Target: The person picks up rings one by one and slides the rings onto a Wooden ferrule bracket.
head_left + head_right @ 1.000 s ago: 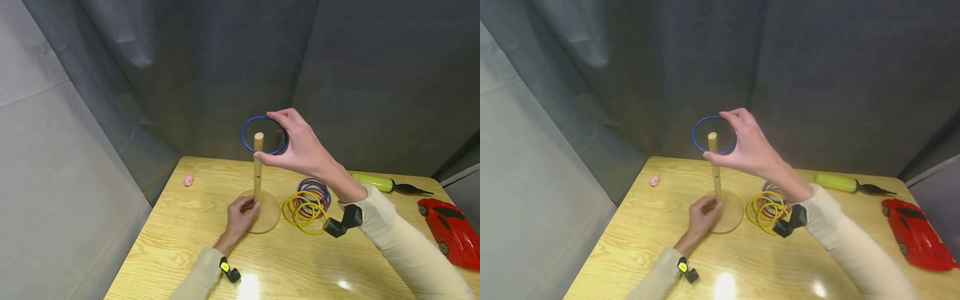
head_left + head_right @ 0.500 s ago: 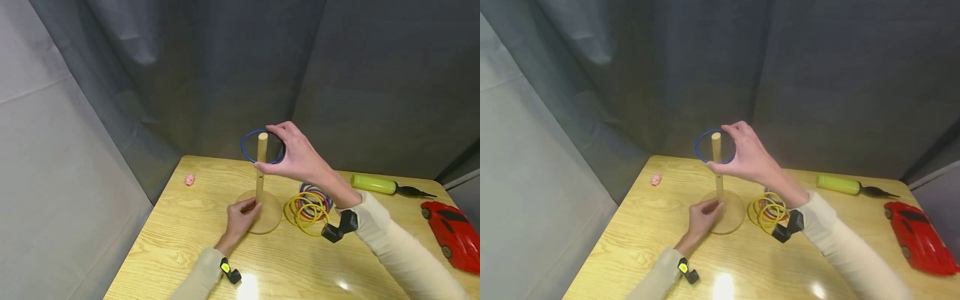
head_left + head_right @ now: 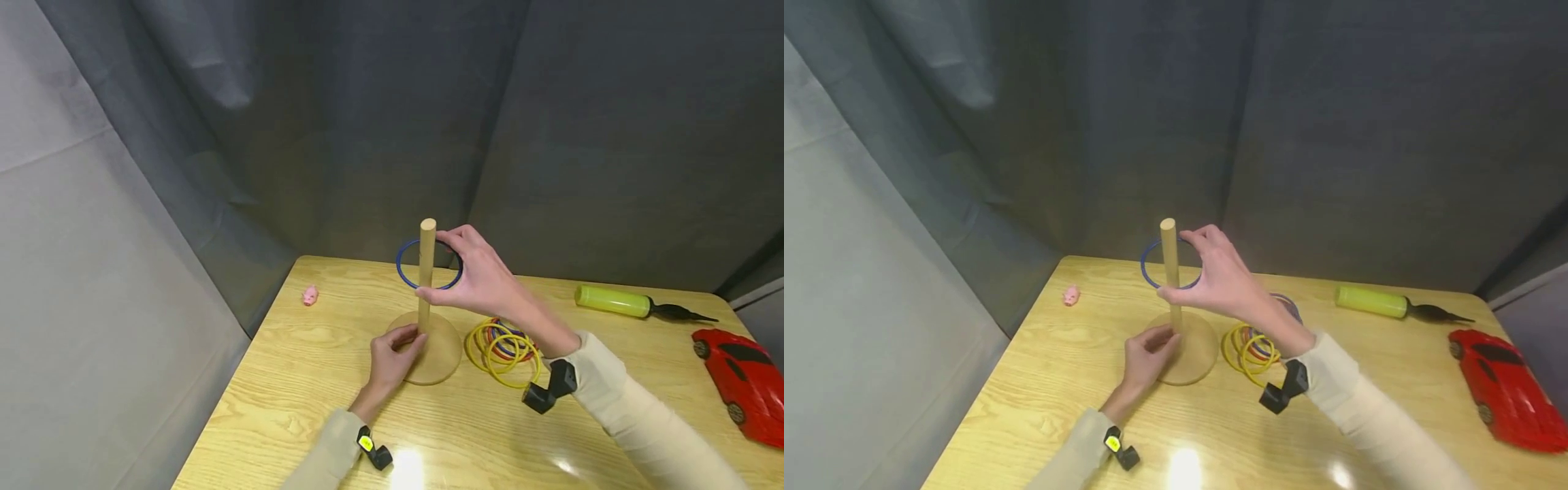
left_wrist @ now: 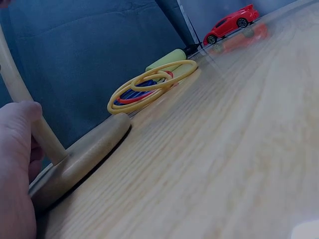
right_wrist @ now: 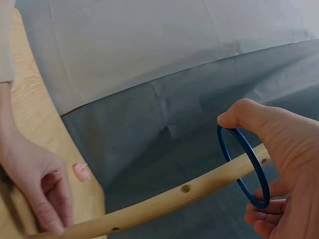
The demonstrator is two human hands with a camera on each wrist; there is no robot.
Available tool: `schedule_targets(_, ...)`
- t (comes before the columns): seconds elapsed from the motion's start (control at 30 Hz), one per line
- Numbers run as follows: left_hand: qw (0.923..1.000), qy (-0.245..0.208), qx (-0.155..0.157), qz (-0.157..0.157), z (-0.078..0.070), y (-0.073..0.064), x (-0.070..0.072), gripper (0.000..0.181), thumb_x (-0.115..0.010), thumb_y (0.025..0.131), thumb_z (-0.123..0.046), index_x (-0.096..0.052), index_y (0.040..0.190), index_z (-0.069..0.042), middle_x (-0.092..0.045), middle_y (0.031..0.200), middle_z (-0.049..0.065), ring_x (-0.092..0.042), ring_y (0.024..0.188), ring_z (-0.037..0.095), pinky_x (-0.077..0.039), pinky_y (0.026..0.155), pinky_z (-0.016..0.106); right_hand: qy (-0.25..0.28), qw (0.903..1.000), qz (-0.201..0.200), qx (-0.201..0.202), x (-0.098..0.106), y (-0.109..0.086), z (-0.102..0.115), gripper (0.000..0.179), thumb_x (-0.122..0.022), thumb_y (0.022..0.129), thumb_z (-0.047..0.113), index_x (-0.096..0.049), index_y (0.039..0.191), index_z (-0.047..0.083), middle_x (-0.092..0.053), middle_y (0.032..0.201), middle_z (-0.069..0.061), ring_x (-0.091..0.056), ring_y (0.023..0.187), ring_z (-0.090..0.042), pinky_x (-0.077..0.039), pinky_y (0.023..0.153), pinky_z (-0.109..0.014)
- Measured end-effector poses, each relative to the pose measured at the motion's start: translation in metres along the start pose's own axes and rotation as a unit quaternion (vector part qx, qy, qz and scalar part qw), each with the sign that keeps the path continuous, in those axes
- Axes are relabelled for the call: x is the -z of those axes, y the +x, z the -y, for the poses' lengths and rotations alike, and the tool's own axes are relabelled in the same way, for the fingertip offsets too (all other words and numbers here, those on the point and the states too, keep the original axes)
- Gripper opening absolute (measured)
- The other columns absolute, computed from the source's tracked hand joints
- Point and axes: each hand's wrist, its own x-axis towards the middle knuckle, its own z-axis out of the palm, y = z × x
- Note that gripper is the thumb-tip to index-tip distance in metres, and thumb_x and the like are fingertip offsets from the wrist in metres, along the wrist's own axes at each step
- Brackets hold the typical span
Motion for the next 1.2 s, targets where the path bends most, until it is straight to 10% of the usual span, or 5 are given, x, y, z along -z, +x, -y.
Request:
schedule_targets(0.43, 0.9831, 0.132, 0.086, 0.094, -0.011, -0.011, 0.034, 0.088, -0.088, 0.085, -0.038, -0.048, 0.156, -0.005, -0.048, 0.158, 0.018, -0.044, 0.148, 0.03, -0.036, 0.122, 0.047, 0.011, 0.999, 0.033, -0.027, -0.043, -0.026, -0.023, 0.095, -0.089, 0.074, 0.053, -0.056, 0.147, 0.002, -0.056, 0.124, -0.012, -0.058, 0.11, -0.029, -0.054, 0.092, -0.049)
schedule_targets(0.77, 0.8999, 0.365, 0.046, 0.234, -0.003, -0.009, 0.076, 0.127, -0.071, 0.08, -0.079, -0.014, 0.169, -0.009, -0.017, 0.175, 0.009, -0.015, 0.161, 0.026, -0.02, 0.129, 0.049, 0.021, 0.9991, 0.023, -0.031, -0.091, -0.05, -0.047, 0.09, -0.09, 0.072, 0.05, -0.061, 0.143, 0.004, -0.059, 0.12, -0.009, -0.059, 0.112, -0.031, -0.053, 0.093, -0.05)
schedule_targets(1.2, 0.8495, 0.435, 0.033, 0.297, -0.001, -0.011, 0.092, 0.128, -0.053, 0.079, -0.094, -0.015, 0.169, -0.012, -0.017, 0.175, 0.004, -0.012, 0.162, 0.02, -0.015, 0.131, 0.044, 0.018, 0.9976, 0.03, -0.059, -0.154, -0.078, -0.087, 0.089, -0.091, 0.071, 0.05, -0.061, 0.142, 0.005, -0.061, 0.125, -0.013, -0.057, 0.112, -0.027, -0.05, 0.093, -0.046)
